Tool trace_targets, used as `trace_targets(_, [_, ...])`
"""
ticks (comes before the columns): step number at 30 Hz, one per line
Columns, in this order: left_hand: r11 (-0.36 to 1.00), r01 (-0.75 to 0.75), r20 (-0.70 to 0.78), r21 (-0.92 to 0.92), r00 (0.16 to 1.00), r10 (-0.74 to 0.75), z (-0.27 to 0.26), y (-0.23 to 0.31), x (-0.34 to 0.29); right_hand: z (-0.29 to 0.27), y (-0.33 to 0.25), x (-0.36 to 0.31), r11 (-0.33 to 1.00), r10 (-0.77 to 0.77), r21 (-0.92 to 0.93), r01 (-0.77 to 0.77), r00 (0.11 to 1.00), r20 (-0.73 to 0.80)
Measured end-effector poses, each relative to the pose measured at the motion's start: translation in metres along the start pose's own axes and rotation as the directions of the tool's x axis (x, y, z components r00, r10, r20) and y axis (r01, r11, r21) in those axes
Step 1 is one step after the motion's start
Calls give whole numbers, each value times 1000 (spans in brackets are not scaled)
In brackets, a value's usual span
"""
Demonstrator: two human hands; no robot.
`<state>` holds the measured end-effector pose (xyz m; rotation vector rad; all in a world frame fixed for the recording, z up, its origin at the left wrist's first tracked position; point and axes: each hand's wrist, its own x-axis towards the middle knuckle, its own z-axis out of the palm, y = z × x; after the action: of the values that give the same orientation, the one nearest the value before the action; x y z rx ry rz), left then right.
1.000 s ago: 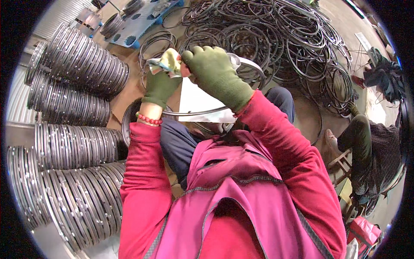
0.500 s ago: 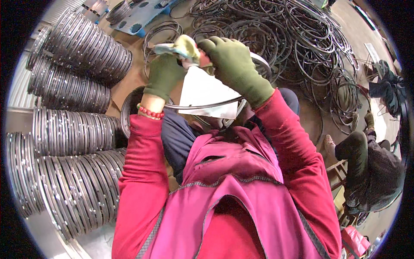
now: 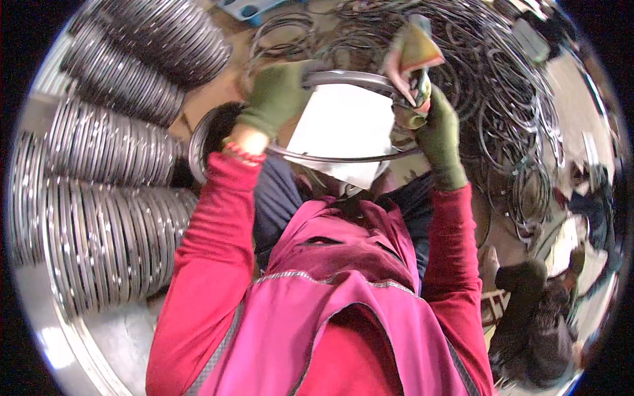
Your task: The recorder is wiping down and cleaning circular metal rings with a cloth and a cleaning agent.
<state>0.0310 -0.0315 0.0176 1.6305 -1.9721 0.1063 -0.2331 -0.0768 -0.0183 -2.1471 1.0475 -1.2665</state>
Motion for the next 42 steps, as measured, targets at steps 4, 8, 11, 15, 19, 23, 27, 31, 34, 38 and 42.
trace_targets(4, [998,-35,21,51,999,34,5,14,9,-5,-19,10,844,340,385,-374,927,156])
trace_targets(8, [989,136,118,58,983,-142,-1,-31,1,6,80,-37,419,366,732,-537,838,405])
trace_targets(11, [998,58,100,-13,993,-56,19,-35,15,21,252,-126,515,403,698,-498,859,316])
trace_targets(15, [992,97,96,-78,991,-89,10,-44,7,77,206,-144,456,558,701,-549,790,256])
trace_targets(19, [995,55,105,-84,993,-46,5,-26,4,75,181,-143,235,652,782,-577,690,314])
trace_targets(23, [992,-35,71,-123,996,44,3,3,1,48,174,-148,493,649,629,-601,736,194])
trace_targets(27, [982,13,11,-188,1000,-11,-9,-1,-5,29,100,-119,237,587,797,-555,736,338])
trace_targets(31, [931,115,-66,-345,987,-146,-5,-24,-9,-2,85,-101,414,702,737,-535,703,117])
trace_targets(34, [816,334,147,-472,942,-301,-11,-42,-17,-20,68,-84,462,637,740,-489,764,107])
trace_targets(38, [793,339,113,-506,938,-328,-7,-61,-26,-37,77,-79,529,514,755,-388,854,79])
trace_targets(42, [741,263,21,-618,947,-319,-3,-64,-43,-53,74,-70,641,398,708,-296,917,24])
